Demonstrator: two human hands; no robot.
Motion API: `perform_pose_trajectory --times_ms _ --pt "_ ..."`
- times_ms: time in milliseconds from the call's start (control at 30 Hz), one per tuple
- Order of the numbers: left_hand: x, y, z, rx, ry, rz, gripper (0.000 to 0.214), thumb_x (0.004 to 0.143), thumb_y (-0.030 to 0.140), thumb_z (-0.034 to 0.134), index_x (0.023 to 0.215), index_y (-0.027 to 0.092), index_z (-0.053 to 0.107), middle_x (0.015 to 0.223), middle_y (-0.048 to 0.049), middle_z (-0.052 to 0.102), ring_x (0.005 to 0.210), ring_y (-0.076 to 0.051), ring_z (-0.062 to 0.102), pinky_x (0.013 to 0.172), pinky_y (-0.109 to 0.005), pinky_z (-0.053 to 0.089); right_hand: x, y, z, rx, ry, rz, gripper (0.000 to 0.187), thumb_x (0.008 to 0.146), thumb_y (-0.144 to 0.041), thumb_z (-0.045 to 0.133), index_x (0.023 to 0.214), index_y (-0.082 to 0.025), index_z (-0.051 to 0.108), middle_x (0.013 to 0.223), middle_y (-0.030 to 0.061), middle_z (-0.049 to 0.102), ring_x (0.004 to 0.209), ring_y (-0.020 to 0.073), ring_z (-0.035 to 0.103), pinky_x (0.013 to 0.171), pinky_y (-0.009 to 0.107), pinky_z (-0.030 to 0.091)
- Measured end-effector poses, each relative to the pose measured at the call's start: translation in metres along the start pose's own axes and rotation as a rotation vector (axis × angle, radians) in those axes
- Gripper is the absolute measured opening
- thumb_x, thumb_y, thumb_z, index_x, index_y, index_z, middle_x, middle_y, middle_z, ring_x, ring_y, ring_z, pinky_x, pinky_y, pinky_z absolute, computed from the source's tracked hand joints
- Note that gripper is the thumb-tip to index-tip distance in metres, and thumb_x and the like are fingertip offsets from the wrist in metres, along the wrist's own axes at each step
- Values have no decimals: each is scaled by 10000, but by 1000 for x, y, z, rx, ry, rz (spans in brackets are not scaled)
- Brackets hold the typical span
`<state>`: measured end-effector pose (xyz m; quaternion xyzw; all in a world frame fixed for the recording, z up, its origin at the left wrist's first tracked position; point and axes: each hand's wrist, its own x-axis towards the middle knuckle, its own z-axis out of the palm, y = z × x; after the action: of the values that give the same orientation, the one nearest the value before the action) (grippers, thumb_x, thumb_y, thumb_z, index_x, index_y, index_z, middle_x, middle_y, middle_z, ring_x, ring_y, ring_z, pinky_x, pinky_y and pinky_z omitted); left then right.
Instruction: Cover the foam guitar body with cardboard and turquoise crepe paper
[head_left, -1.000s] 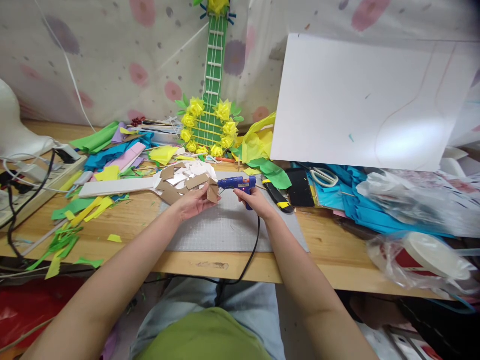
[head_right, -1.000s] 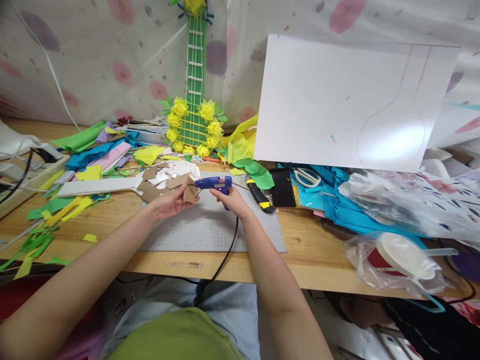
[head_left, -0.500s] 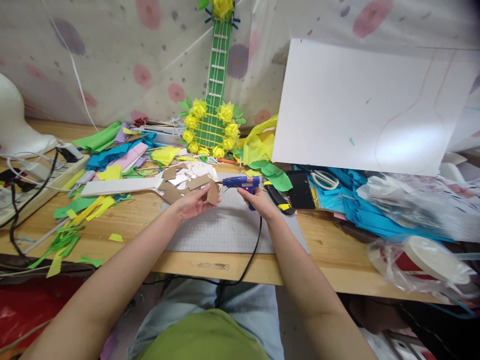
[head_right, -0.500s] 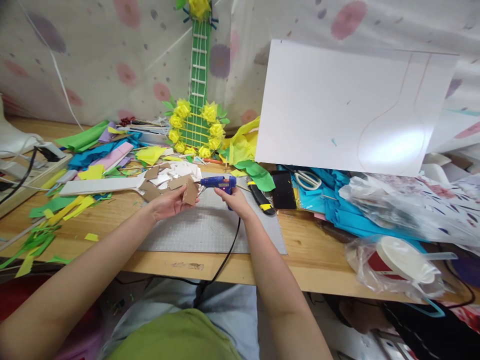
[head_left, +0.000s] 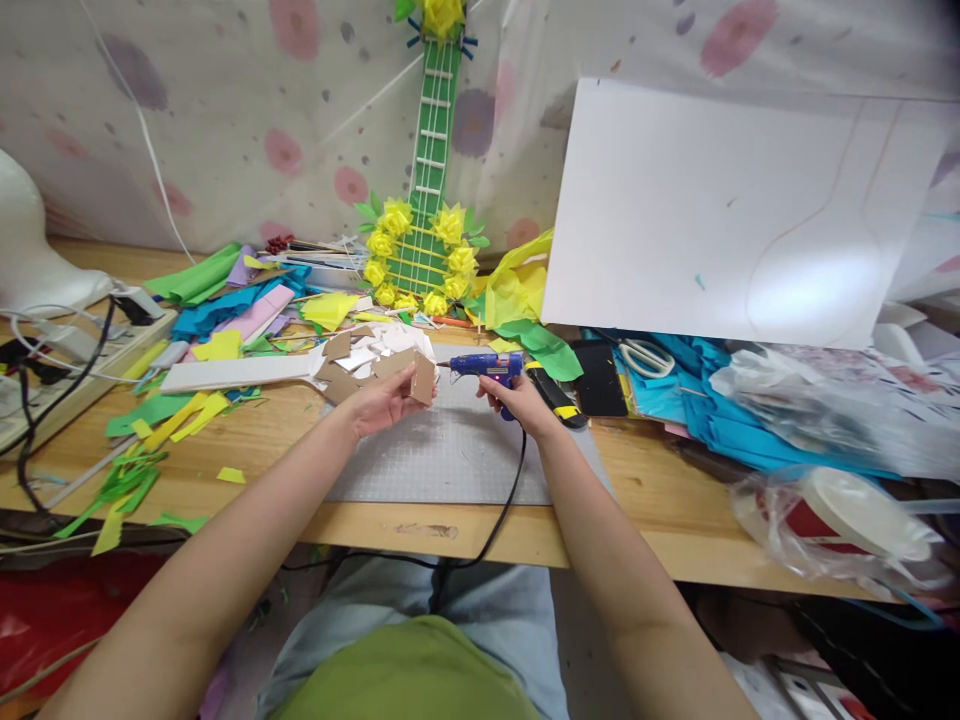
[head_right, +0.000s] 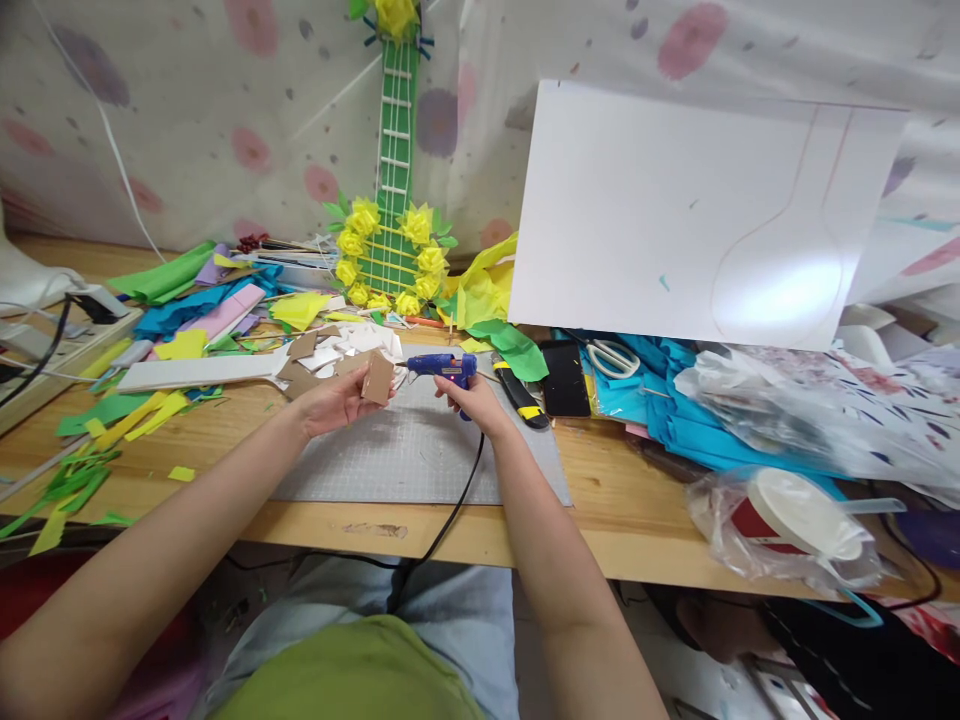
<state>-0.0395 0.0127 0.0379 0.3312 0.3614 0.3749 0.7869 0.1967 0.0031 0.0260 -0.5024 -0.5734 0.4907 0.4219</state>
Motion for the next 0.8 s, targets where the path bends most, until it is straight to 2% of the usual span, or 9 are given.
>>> perform_pose_trajectory --times_ms 167,300,467,633,800 --pt "-1 1 2 8 22 -12 282 895 307 464 1043 127 623 959 -115 665 839 -169 645 699 -262 539 3 0 3 1 11 -4 383 660 -560 641 674 -191 542 599 -8 556 492 87 452 467 229 394" --pt "0 2 0 2 16 3 300 881 316 494 1091 132 604 968 -120 666 846 -174 647 714 -269 538 1 -3 4 -16 5 18 379 643 -546 660 675 -190 535 606 -9 541 510 93 471 465 225 401" --pt "2 2 -1 -17 19 14 299 865 303 528 1109 145 593 979 -106 664 827 -174 651 703 -281 541 -3 -2 0 -38 -56 4 386 656 -550 652 641 -188 516 572 -16 517 493 93 470 462 229 385" --pt "4 3 -1 -48 33 17 269 880 284 506 1090 152 608 977 -82 666 783 -128 641 672 -220 528 -7 -1 -6 -115 -129 38 441 652 -591 635 595 -179 489 527 -28 484 445 74 422 436 224 320" --pt "7 3 1 -74 65 13 248 869 277 527 1056 145 622 948 -75 668 749 -125 637 644 -221 526 -10 -4 -10 -128 -177 37 449 646 -590 641 586 -182 465 503 -39 457 452 69 402 447 223 303"
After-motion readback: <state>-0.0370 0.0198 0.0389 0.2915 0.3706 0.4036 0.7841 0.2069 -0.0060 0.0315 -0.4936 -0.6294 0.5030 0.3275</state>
